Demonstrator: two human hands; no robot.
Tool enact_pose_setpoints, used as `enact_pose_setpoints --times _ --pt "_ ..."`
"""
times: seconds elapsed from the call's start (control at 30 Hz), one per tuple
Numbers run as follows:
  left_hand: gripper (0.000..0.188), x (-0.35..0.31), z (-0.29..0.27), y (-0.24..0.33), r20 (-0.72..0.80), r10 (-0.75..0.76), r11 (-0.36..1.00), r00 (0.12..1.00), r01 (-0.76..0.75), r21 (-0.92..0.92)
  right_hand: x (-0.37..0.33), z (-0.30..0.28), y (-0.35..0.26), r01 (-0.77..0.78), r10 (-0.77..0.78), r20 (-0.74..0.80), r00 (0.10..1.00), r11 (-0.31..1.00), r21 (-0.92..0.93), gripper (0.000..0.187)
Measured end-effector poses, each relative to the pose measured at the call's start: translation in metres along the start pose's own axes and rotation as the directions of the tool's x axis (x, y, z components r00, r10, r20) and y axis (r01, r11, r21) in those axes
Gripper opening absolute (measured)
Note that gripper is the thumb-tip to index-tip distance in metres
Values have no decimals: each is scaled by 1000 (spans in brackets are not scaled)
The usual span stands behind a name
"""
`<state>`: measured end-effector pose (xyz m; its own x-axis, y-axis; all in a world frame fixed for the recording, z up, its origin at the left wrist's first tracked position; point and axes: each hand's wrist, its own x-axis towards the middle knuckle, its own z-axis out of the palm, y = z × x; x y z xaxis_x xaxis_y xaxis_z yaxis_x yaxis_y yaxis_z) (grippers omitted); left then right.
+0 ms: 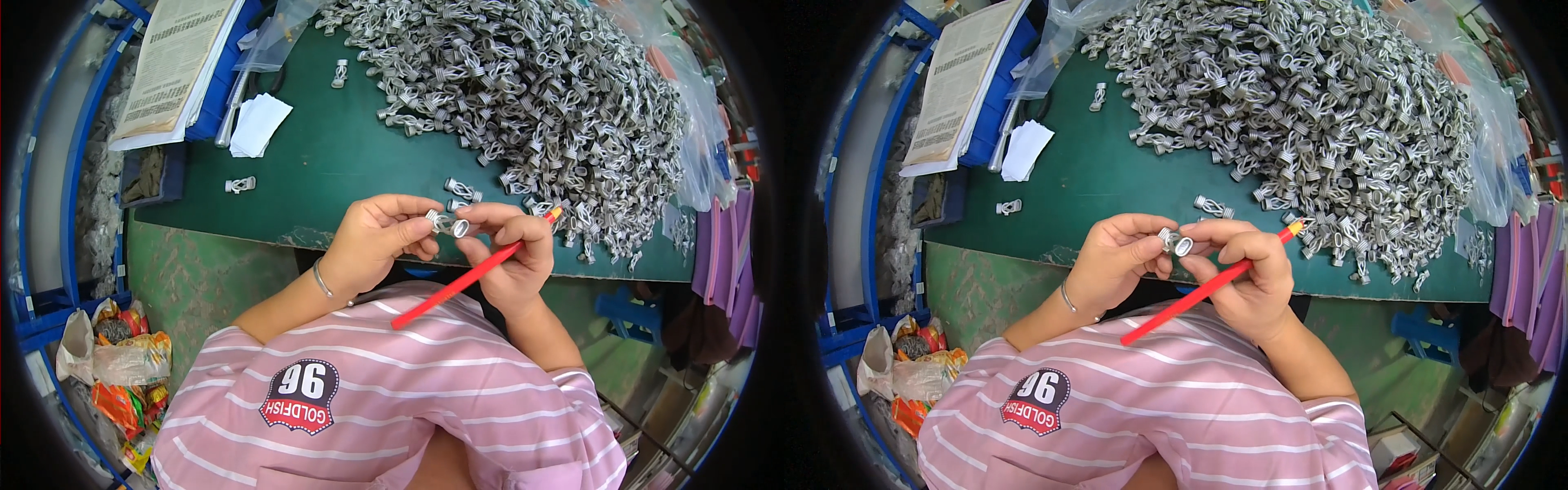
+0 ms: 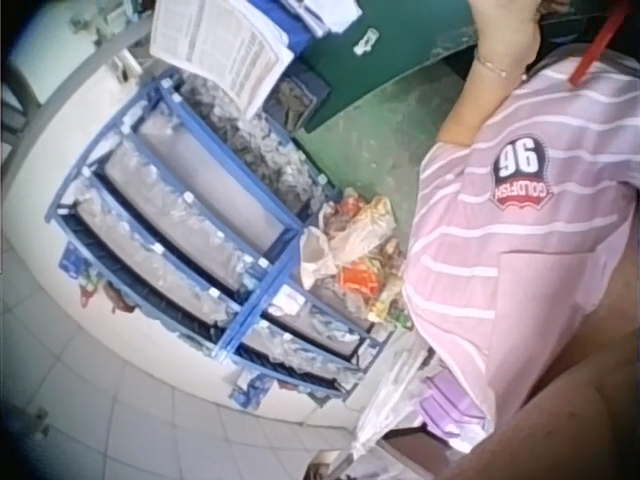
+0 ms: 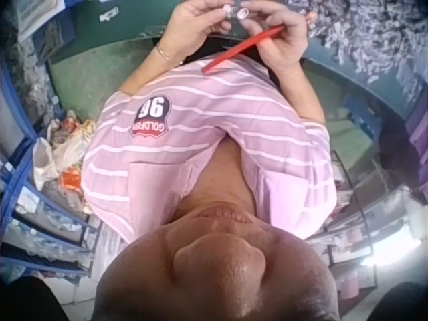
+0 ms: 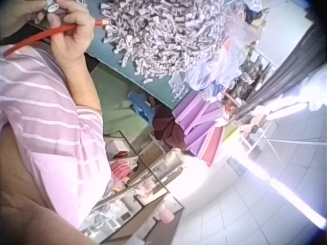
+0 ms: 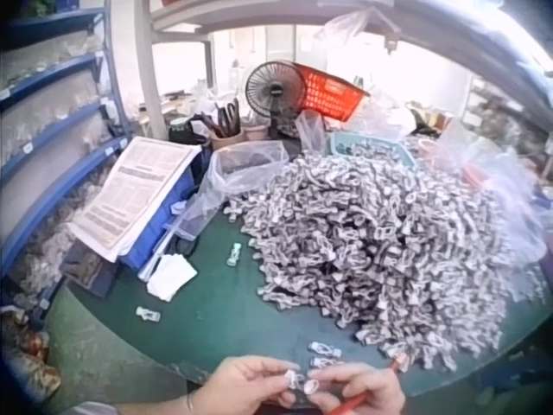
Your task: The person picks up metal fastener components from a large pile and joins two pieces together by hand, repeating this action and placing the finished parts on the table.
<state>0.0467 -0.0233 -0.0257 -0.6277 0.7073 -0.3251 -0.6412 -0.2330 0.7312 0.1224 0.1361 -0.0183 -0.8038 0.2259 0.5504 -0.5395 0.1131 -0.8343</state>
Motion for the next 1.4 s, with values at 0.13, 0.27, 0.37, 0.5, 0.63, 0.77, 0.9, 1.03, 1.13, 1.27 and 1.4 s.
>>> enact_pose_setpoints --times 0.13,0.27,0.37,0.5,0.63,0.77,0.9,1.03,1.13,1.27,1.4 --pt "22 1 -7 2 117 23 973 993 5 -231 7 -20 7 -68 33 -117 993 948 -311 18" --pt "17 2 -5 13 -12 6 945 1000 -10 -328 14 -29 9 -121 211 38 977 688 -716 21" --pt "13 2 1 15 -90 3 963 996 -28 -270 10 -27 20 -12 124 102 987 690 -723 23" --pt "22 3 5 10 -80 52 996 995 -46 74 6 -20 21 -82 80 -25 996 848 -523 26" --pt "27 5 10 11 -44 -110 974 993 116 195 5 -16 14 126 -101 85 991 916 -382 30" --pt "16 3 7 5 -5 100 943 995 -94 320 -2 -13 9 -297 301 -40 953 951 83 22" --pt "18 3 7 5 191 479 631 857 -487 604 -5 -16 8 -487 526 30 850 763 424 18" --pt "21 1 11 4 245 493 631 835 -537 560 -9 -16 15 -436 461 77 884 756 487 23" --pt "26 -2 12 7 238 409 733 881 -472 489 -10 -11 14 -267 296 -31 955 898 349 29" --pt "15 3 2 9 94 110 989 989 -100 -105 -3 -19 -1 -147 152 -11 988 971 189 27" --pt "15 6 1 15 -50 11 938 999 -28 -345 9 -43 1 -180 207 7 978 866 -466 22"
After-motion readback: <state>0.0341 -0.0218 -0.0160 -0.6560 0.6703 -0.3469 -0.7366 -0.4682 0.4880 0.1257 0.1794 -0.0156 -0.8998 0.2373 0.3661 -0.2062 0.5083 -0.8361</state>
